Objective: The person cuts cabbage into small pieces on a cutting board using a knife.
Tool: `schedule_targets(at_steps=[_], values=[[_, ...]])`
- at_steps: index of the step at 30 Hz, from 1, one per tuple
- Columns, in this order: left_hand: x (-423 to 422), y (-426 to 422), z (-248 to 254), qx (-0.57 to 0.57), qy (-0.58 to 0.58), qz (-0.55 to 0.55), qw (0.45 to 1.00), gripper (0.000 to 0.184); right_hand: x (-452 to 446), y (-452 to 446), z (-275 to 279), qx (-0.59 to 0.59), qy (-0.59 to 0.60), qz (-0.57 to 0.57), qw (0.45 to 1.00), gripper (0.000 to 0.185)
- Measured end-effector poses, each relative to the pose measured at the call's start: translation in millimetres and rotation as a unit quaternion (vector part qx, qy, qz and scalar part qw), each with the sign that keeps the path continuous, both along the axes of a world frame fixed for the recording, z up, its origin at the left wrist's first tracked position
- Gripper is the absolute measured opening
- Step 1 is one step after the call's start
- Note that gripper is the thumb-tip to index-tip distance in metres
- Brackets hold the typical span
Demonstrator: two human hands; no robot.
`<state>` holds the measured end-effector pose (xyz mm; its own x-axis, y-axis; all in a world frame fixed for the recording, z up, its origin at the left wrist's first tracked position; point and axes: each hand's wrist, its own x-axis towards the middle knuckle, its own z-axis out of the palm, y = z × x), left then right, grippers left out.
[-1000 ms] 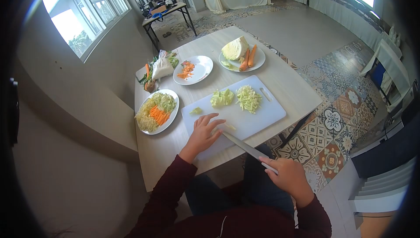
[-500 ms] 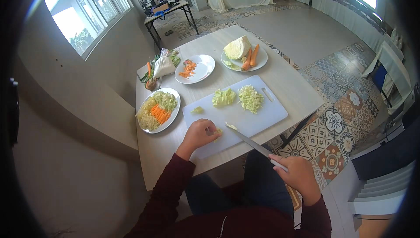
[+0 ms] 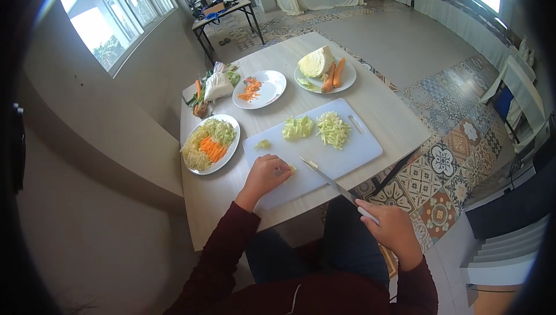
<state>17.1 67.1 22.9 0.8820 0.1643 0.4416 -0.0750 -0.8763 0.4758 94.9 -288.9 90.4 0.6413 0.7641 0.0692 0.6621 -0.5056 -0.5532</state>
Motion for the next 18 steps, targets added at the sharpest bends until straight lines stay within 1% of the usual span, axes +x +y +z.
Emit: schedule_targets(at_steps=[3,9,12,18], values=[[0.0,3.1,0.0,-0.007,0.015,-0.002,1.000,0.010,-0.9,-0.4,4.8,-0.014,0.011,0.001,1.000,0.040],[0.3,3.3,0.2,-0.019,0.020,-0.005,1.000,0.007,-1.4,0.2,4.3,0.004,0.010,0.017,1.000,0.040],[1.1,2.7,0.3,-0.034,0.022,-0.007,0.999,0.007,-3.0,1.3,8.2,-0.012,0.008,0.015,1.000,0.041],[0.3,1.3,1.4,-0.014,0.018,-0.007,1.000,0.007,-1.1,1.8,-0.7,-0.024,0.019,0.043,0.999,0.044]])
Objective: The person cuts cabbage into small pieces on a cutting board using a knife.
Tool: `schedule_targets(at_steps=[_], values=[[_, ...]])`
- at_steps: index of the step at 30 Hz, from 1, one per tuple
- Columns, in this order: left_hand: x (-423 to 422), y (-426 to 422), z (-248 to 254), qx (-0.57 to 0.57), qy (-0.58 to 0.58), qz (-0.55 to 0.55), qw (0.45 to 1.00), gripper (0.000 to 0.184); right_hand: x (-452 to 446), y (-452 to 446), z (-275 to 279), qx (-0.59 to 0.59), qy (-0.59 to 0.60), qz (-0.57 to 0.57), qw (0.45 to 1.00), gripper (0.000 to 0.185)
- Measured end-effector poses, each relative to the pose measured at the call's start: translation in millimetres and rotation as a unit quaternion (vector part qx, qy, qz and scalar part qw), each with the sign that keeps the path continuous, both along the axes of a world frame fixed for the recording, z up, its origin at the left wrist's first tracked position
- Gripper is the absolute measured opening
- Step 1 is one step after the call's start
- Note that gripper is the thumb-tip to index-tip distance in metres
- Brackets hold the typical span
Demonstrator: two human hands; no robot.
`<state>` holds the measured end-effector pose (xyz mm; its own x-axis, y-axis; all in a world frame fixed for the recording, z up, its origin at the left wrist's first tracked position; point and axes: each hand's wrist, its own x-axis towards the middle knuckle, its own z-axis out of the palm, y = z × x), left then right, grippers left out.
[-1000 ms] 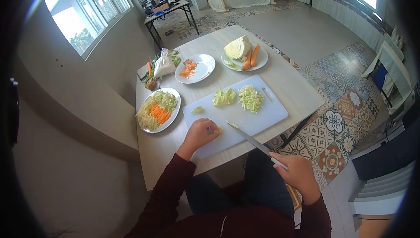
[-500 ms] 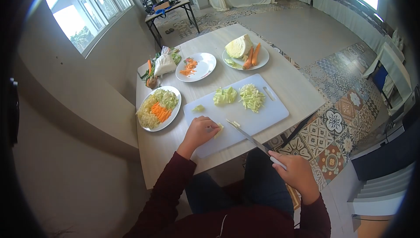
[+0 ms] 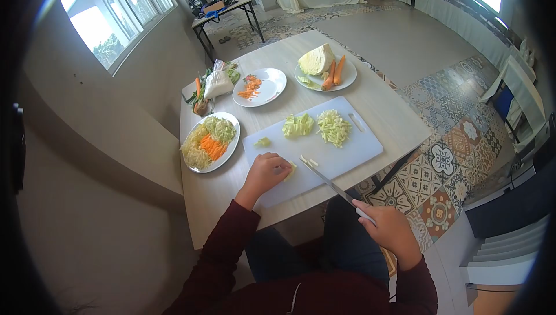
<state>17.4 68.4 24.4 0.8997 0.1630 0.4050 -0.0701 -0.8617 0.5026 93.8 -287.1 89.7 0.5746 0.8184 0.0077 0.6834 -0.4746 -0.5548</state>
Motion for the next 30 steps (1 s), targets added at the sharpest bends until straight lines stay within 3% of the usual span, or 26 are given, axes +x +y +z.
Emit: schedule_targets(at_steps=[30], values=[[1.3,1.1,-2.8,-0.007,-0.015,-0.009,1.000,0.006,-18.7,28.3,-18.2,0.042,0.007,0.017,0.999,0.046]])
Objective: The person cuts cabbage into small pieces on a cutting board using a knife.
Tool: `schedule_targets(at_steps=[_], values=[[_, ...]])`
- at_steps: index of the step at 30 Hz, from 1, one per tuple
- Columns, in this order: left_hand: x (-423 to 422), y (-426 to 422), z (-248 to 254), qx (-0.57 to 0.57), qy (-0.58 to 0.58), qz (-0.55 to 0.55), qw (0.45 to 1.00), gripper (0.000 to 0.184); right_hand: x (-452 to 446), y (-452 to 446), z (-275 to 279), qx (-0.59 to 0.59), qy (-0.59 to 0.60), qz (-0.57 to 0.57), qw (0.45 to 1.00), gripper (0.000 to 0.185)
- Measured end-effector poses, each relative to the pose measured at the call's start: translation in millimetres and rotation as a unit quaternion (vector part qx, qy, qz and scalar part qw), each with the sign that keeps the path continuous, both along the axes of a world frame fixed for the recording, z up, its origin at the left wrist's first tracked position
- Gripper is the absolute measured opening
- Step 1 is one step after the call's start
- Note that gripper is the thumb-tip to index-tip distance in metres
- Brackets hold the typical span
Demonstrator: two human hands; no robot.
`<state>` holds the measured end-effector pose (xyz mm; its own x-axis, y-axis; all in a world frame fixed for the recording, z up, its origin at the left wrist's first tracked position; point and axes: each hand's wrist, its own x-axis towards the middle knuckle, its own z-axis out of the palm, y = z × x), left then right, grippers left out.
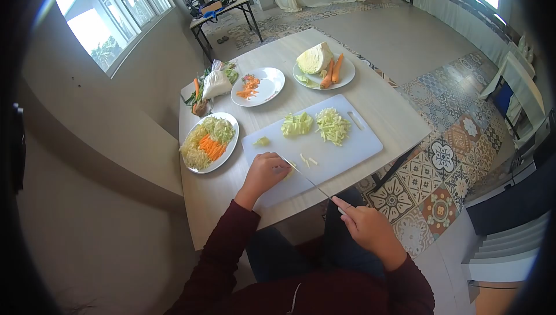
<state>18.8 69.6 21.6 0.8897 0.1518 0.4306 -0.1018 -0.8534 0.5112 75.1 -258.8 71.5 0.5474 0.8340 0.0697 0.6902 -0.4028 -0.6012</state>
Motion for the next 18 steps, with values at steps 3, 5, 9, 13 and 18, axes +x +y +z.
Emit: schedule_targets(at_steps=[3,5,9,13,18], values=[[-0.8,-2.2,4.1,0.012,0.003,0.005,1.000,0.005,-2.9,3.2,-7.3,-0.018,-0.038,-0.006,0.999,0.047],[-1.3,-2.8,3.0,0.020,-0.002,0.008,1.000,0.005,-5.9,4.3,-9.1,-0.027,-0.038,-0.011,0.999,0.047],[-0.8,-2.1,1.3,0.025,-0.007,0.010,1.000,0.005,-10.4,5.8,-9.6,-0.057,-0.027,-0.023,0.998,0.048],[0.4,-1.1,-0.4,0.011,-0.005,0.007,1.000,0.005,-11.3,5.5,-14.5,-0.036,0.017,-0.008,0.999,0.048],[0.8,0.1,-1.0,-0.004,0.003,0.004,1.000,0.005,-12.6,1.5,25.9,-0.061,0.083,-0.006,0.995,0.047]])
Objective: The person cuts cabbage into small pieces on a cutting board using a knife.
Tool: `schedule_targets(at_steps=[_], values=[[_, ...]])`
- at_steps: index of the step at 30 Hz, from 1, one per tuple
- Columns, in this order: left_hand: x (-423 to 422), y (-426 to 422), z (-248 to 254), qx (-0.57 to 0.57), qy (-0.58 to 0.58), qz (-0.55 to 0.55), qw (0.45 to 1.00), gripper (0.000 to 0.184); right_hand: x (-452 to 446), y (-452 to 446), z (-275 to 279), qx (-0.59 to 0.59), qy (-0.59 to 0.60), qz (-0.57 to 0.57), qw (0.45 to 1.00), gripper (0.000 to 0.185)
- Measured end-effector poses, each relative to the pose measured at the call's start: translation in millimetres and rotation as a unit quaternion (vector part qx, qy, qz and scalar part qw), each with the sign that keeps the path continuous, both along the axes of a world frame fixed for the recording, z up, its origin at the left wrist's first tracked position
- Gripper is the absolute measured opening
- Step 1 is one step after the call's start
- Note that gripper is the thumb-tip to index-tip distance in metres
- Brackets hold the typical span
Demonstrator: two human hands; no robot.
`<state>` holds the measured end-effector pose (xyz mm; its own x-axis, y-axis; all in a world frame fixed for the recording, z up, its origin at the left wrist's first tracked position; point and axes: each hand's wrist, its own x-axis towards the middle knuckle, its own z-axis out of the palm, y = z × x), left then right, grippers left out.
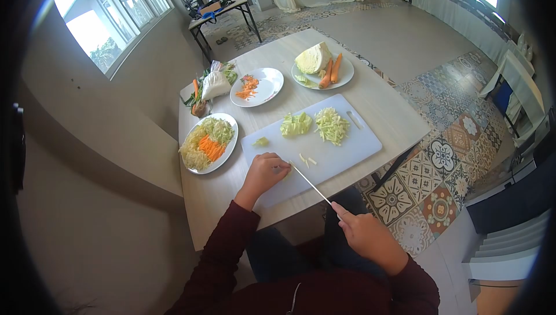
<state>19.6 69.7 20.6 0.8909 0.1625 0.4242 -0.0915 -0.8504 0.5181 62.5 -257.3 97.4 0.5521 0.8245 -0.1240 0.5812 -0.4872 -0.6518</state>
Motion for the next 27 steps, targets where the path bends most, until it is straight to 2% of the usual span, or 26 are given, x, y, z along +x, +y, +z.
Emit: schedule_targets(at_steps=[6,12,18,24,27], values=[[-0.2,-0.2,0.0,0.001,-0.006,-0.005,1.000,0.005,0.3,10.3,1.2,-0.030,-0.034,0.010,0.999,0.046],[-0.1,0.7,-0.1,0.005,-0.004,-0.005,1.000,0.006,2.2,35.6,-29.4,-0.020,-0.078,0.022,0.997,0.048],[-2.8,-1.4,1.9,0.032,-0.001,0.014,0.999,0.007,-6.0,28.0,-24.4,-0.043,-0.062,0.014,0.997,0.049],[-1.4,1.9,-1.1,-0.009,0.041,0.012,0.999,0.007,-11.4,5.5,-16.5,-0.033,-0.065,0.017,0.997,0.050],[-2.8,-0.6,2.0,0.018,0.018,0.012,1.000,0.006,-11.9,-1.6,-3.2,-0.037,-0.051,0.012,0.998,0.049]])
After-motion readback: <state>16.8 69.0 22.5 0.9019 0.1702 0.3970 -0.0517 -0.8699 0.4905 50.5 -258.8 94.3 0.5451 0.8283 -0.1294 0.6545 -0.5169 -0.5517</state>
